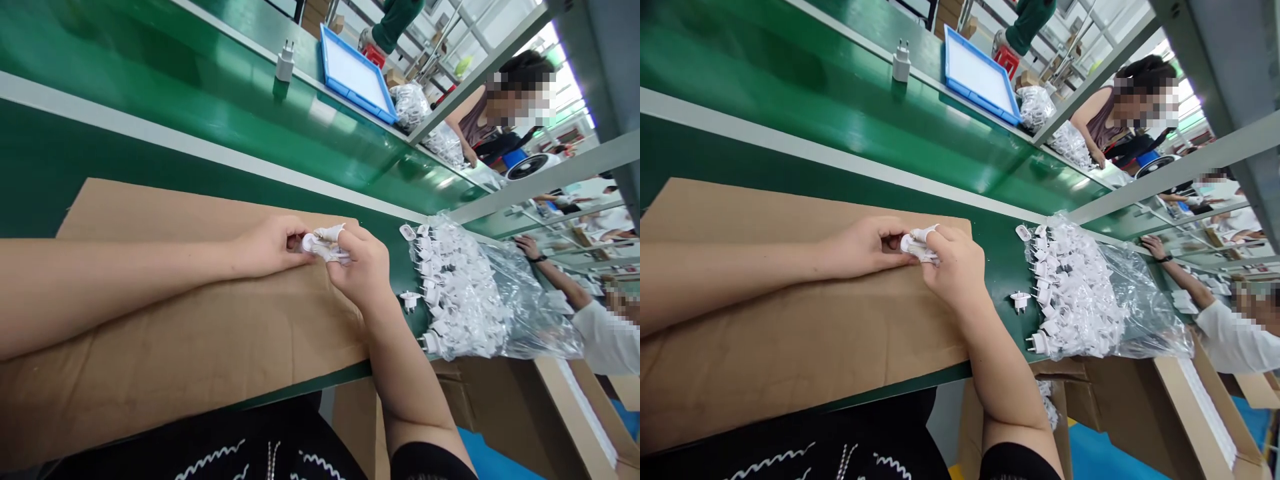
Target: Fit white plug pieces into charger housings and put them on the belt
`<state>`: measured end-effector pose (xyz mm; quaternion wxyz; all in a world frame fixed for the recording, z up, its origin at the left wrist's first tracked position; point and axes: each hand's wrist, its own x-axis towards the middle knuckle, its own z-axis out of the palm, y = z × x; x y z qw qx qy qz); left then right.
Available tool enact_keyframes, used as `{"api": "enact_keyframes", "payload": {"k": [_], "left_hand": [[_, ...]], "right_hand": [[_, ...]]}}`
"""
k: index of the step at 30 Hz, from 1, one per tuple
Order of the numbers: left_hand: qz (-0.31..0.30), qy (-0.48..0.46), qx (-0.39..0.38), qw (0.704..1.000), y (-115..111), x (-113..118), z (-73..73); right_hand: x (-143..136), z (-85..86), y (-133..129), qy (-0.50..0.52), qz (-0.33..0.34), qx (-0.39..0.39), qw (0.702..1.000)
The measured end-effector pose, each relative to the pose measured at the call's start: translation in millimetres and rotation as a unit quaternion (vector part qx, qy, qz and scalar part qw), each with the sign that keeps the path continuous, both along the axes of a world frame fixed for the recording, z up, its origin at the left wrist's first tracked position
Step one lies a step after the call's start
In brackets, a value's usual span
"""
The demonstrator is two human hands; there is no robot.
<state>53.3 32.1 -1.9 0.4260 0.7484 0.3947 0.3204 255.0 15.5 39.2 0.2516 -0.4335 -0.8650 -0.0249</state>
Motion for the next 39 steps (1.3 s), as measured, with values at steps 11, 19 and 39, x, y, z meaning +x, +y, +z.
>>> {"api": "enact_keyframes", "payload": {"k": [11, 19, 39], "left_hand": [[0.027, 0.232, 0.289, 0.929, -8.2, -1.5, -5.3], [0.043, 0.267, 0.282, 0.921, -10.6, -0.1, 2.9], [0.294, 0.258, 0.033, 0.920, 179.3, -58.6, 29.6]], "right_hand": [[-10.5, 13.5, 0.4, 0.007, -0.050, -0.102, 0.993], [-7.5, 1.2, 6.4, 0.200, -0.053, -0.234, 0.950], [106.2, -3.6, 64.9, 0.007, -0.498, -0.213, 0.841]]}}
